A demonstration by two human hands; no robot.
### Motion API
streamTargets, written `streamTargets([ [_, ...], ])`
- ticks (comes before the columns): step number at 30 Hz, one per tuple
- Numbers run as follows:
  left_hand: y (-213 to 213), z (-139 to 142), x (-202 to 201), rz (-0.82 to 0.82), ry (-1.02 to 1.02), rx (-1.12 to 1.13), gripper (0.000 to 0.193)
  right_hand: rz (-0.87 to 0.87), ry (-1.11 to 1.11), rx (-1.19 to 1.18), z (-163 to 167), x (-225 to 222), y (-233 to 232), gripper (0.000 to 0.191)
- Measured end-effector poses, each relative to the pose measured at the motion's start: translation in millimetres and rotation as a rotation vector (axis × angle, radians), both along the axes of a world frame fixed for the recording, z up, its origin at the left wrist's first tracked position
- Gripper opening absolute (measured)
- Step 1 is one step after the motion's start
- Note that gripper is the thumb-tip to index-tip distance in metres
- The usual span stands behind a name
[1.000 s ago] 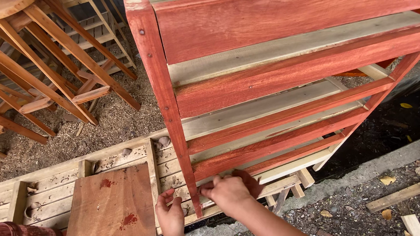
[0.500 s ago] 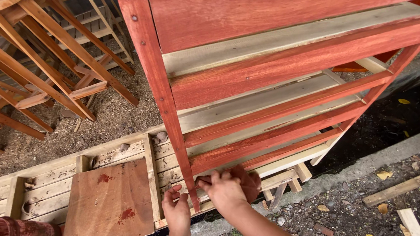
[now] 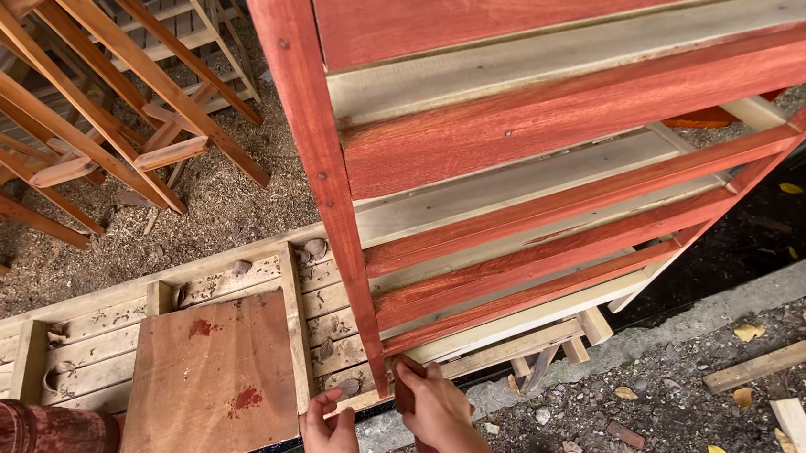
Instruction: The person applies a reddish wood stain to a slatted wooden rack using a cloth, wiping the stain across the frame rails and slats. They dip the cloth into a bucket of stain and work over different sides and edges of the rack, covering the bare wood.
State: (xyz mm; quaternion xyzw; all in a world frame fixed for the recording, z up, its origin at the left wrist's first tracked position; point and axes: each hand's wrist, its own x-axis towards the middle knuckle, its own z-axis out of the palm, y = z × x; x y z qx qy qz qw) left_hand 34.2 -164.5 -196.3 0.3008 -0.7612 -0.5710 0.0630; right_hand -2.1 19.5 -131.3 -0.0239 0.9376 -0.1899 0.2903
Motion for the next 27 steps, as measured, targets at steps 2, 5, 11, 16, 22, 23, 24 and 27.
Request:
streamTargets([
  [2, -2, -3, 2, -0.050, -0.051, -0.086, 0.037, -0.009, -0.072, 0.010, -3, -11, -9, 0.087],
  [5, 1, -7, 3, -0.109, -0.070, -0.136, 0.035, -0.024, -0.122, 0.040, -6, -21, -15, 0.073],
  [11, 16, -15, 1, -0.146, 0.013, -0.071, 0.034, 0.013, 0.016, 0.166, -14, -22, 14, 0.062],
  [16, -1, -27, 4, -0.097, 0.003, -0.017, 0.031, -0.093, -0.028, 0.223, -18, -21, 63, 0.081],
  [22, -22, -39, 6, -0.050, -0.006, 0.122, 0.031, -0.296, -0.100, 0.148, -20, -16, 48, 0.081],
  [23, -21, -41, 5, -0.045, -0.007, 0.140, 0.032, -0.251, -0.138, 0.116, -18, -16, 36, 0.081],
  [24, -19, -40, 5, -0.040, -0.010, 0.157, 0.032, -0.204, -0.176, 0.083, -17, -16, 25, 0.082],
  [27, -8, -32, 3, -0.037, -0.018, 0.180, 0.031, -0.192, -0.015, -0.072, -13, -15, -4, 0.066],
])
